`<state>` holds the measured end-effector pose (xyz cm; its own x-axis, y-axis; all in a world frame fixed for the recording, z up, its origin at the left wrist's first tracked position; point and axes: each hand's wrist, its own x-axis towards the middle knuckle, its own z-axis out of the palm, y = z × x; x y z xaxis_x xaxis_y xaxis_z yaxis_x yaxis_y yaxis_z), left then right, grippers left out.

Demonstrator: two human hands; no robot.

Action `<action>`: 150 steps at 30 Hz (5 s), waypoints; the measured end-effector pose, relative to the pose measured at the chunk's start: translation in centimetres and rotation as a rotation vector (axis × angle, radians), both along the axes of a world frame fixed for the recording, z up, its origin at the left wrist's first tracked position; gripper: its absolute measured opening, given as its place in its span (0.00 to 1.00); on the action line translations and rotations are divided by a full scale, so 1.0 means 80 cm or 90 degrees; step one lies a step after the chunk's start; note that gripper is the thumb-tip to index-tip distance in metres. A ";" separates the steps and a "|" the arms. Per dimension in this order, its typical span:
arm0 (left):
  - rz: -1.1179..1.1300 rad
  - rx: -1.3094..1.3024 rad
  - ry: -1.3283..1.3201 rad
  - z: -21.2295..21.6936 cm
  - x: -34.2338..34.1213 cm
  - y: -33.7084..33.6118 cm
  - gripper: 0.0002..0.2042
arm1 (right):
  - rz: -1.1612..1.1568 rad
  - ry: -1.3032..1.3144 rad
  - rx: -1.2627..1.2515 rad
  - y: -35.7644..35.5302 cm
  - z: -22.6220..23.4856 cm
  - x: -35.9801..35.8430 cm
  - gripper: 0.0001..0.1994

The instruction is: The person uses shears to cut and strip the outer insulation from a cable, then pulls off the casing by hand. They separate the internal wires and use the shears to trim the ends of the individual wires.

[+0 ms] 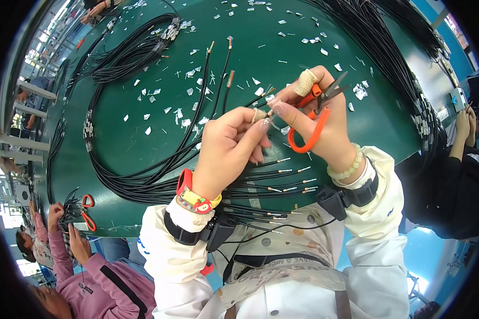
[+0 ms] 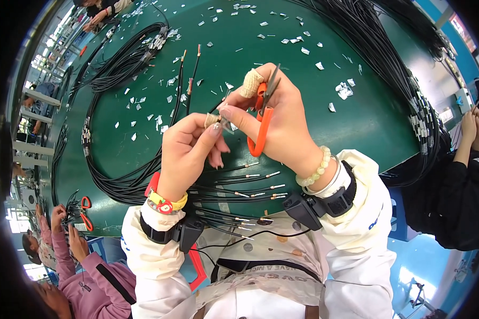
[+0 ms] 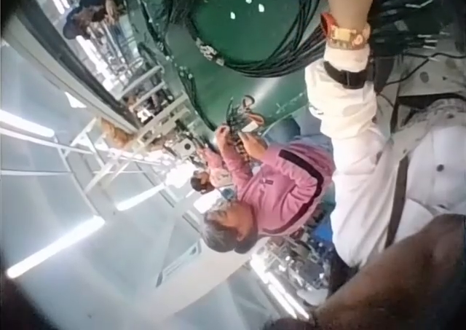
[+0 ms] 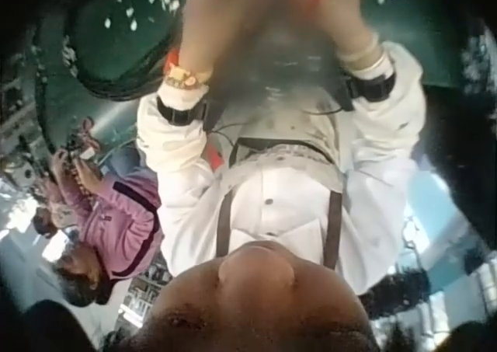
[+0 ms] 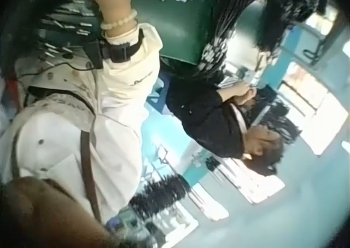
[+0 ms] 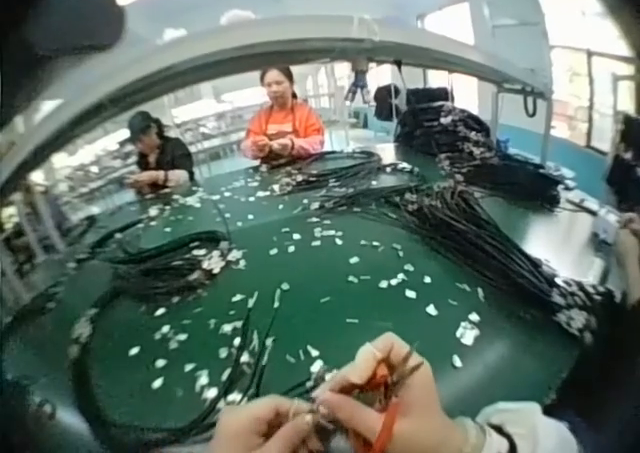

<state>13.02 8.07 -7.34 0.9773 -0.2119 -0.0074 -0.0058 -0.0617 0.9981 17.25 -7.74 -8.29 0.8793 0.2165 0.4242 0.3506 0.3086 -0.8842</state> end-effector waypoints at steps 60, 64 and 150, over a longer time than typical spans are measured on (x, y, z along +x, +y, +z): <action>0.127 0.266 -0.488 -0.025 0.010 -0.023 0.05 | -0.025 -0.125 -0.202 -0.023 -0.004 0.002 0.11; 0.090 0.317 -0.543 -0.029 0.013 -0.022 0.07 | -0.027 -0.155 -0.232 -0.035 -0.001 -0.001 0.13; -0.012 -0.216 0.162 0.000 -0.005 0.010 0.11 | 0.074 -0.080 -0.702 -0.019 0.015 -0.017 0.18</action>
<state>12.66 8.84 -7.30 0.9492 -0.2618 -0.1744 0.2453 0.2690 0.9314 15.91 -9.27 -7.11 0.7934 0.6078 0.0331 0.4764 -0.5863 -0.6552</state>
